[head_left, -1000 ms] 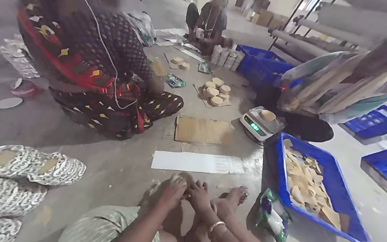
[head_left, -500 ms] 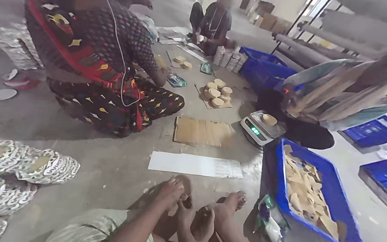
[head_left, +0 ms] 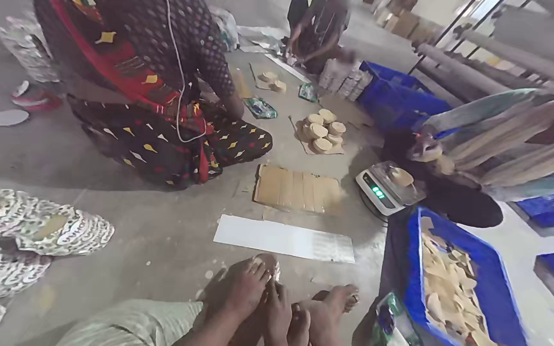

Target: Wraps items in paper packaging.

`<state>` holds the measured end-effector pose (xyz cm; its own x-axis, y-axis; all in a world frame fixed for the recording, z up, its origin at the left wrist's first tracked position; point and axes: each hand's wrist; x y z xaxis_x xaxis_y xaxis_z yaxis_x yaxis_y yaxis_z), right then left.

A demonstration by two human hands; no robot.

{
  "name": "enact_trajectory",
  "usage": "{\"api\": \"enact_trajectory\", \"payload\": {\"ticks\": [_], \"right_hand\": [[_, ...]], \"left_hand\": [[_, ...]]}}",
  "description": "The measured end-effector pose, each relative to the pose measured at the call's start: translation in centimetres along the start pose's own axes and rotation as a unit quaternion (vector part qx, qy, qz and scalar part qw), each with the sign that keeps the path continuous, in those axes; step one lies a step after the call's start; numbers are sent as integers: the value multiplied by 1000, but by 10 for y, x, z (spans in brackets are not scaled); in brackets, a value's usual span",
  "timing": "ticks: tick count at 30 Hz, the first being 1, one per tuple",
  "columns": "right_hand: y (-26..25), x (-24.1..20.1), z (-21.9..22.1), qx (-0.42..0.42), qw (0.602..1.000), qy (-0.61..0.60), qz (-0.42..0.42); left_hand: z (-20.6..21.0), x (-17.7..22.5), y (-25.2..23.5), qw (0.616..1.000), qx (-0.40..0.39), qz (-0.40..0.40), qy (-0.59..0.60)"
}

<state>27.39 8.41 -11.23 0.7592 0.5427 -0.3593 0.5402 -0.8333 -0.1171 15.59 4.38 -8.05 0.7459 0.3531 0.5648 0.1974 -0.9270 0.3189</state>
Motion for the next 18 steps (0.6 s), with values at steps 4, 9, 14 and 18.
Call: {"api": "enact_trajectory", "payload": {"ticks": [4, 9, 14, 18], "right_hand": [[-54, 17, 2, -54, 970, -202, 122], [-90, 12, -14, -167, 973, -125, 99], [6, -6, -13, -81, 994, 48, -52], [18, -9, -4, -79, 994, 44, -59]], "left_hand": [[10, -2, -1, 999, 26, 7, 23], [-1, 5, 8, 1000, 12, -9, 3], [-18, 37, 19, 980, -102, -173, -12], [-30, 24, 24, 976, -161, -149, -6]]}}
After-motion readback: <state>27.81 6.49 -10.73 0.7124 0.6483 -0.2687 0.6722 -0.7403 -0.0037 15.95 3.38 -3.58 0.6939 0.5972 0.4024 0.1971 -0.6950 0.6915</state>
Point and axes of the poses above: each hand's wrist, its own y-axis away from the middle knuckle, its own z-axis out of the palm, x = y × z, and after that the axes turned 9 degrees about y, right-handed
